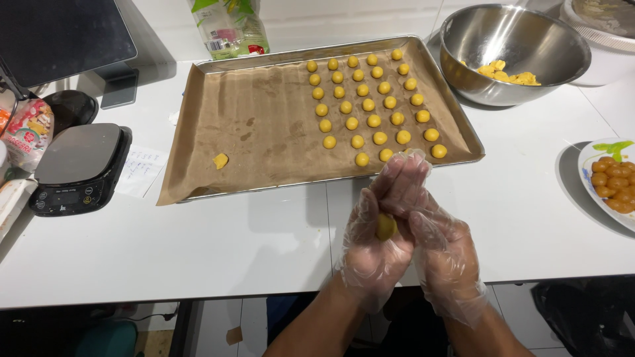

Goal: Preparing filled cookies by flattening dough, adding filling, rolling into balls, and arranging them on a baking tray

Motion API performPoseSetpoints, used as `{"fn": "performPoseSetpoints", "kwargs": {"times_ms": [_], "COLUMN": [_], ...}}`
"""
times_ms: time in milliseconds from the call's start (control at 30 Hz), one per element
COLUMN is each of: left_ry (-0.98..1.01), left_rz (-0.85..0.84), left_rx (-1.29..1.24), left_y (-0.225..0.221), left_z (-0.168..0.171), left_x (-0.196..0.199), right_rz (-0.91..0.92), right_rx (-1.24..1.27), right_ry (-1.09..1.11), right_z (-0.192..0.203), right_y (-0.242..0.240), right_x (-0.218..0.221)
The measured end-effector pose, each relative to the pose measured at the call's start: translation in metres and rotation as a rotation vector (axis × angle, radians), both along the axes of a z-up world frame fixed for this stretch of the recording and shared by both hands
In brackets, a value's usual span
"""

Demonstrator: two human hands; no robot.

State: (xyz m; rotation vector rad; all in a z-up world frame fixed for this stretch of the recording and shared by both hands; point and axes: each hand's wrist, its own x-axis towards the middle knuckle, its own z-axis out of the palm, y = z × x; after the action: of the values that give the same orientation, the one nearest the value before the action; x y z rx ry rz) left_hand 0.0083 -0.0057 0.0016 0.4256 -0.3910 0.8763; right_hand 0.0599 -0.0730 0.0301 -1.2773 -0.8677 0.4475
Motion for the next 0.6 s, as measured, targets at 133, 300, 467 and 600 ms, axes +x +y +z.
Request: {"fn": "performPoseSetpoints", "kwargs": {"times_ms": [133, 300, 467, 600], "left_ry": [-0.053, 0.042, 0.084, -0.005], "left_rz": [-0.097, -0.096, -0.035, 0.035], "left_rx": [-0.044, -0.095, -0.071, -0.051], "left_y": [0.001, -0.003, -0.005, -0.005], "left_z": [0.004, 0.004, 0.012, 0.010], "left_x": [-0.006, -0.007, -0.012, -0.007], "right_rz": [-0.062, -0.376, -0.293, -0.268], "right_rx": [0.003, -0.166, 0.017, 0.034], "right_ry": [-0.009, -0.226, 0.041, -0.286], "right_z": [0.001, -0.004, -0.021, -0.034], "right_y": [-0.005, -0.008, -0.005, -0.007], "right_x": [-0.009, -0.031, -0.020, -0.021]}}
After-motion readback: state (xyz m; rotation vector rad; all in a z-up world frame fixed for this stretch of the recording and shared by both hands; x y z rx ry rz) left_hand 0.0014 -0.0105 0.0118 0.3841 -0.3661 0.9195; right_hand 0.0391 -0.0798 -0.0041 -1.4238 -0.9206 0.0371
